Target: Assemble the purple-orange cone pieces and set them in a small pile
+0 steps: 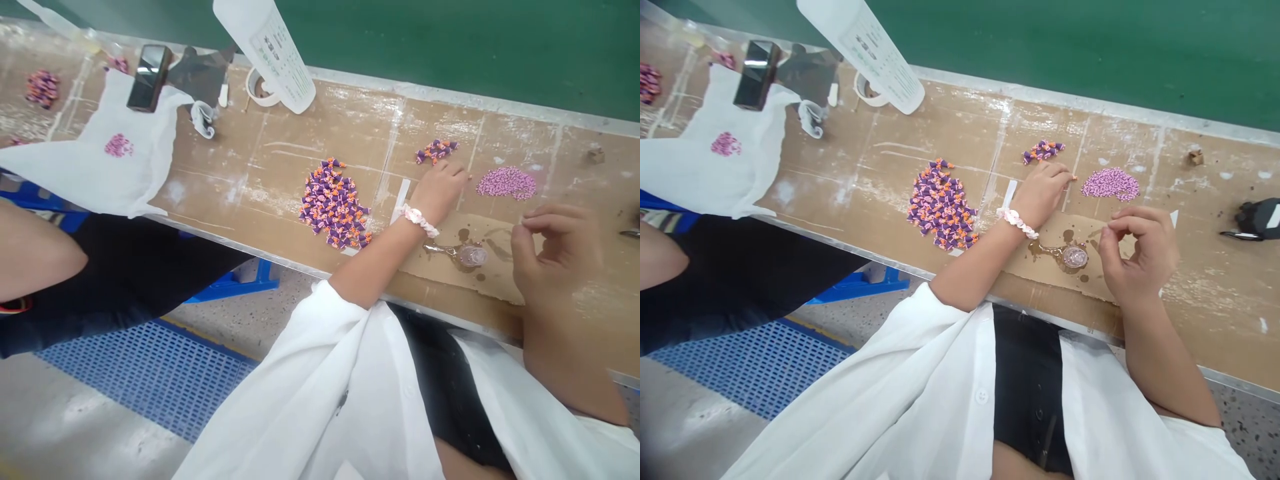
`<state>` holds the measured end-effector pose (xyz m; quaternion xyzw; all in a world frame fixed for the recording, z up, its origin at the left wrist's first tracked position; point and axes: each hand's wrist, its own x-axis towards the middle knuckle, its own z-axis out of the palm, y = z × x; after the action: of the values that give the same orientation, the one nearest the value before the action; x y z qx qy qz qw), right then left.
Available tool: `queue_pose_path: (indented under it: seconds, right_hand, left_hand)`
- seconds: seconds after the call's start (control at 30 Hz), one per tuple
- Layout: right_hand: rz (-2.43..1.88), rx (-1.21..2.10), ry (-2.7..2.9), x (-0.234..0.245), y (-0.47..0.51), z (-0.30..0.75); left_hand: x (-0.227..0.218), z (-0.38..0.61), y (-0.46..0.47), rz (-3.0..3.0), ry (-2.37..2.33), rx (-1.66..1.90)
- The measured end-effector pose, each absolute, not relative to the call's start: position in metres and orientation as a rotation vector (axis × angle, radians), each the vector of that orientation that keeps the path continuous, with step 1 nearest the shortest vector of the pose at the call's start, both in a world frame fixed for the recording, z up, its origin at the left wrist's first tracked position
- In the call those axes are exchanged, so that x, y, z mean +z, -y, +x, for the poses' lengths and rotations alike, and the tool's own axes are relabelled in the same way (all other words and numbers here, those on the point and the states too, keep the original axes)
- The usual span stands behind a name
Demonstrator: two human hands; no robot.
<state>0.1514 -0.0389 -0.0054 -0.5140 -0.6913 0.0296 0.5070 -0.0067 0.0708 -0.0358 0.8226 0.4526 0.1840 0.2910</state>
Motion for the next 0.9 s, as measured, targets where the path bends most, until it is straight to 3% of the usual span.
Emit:
queue_pose_path:
  seconds: [0.47,0.67,0.9]
  right_hand:
    - [-1.291,0.079,1.612,-0.009,0.038,0.160]
    - [-1.277,0.084,1.606,-0.008,0.040,0.157]
    - [-1.239,0.059,1.637,-0.009,0.039,0.159]
  left_hand:
    - [0.004,-0.039,-0.057,2.145,-1.716,0.434]
    - [0.031,-0.105,-0.052,1.761,-2.200,0.116]
    - [0.018,-0.138,-0.064,1.600,-2.180,-0.110]
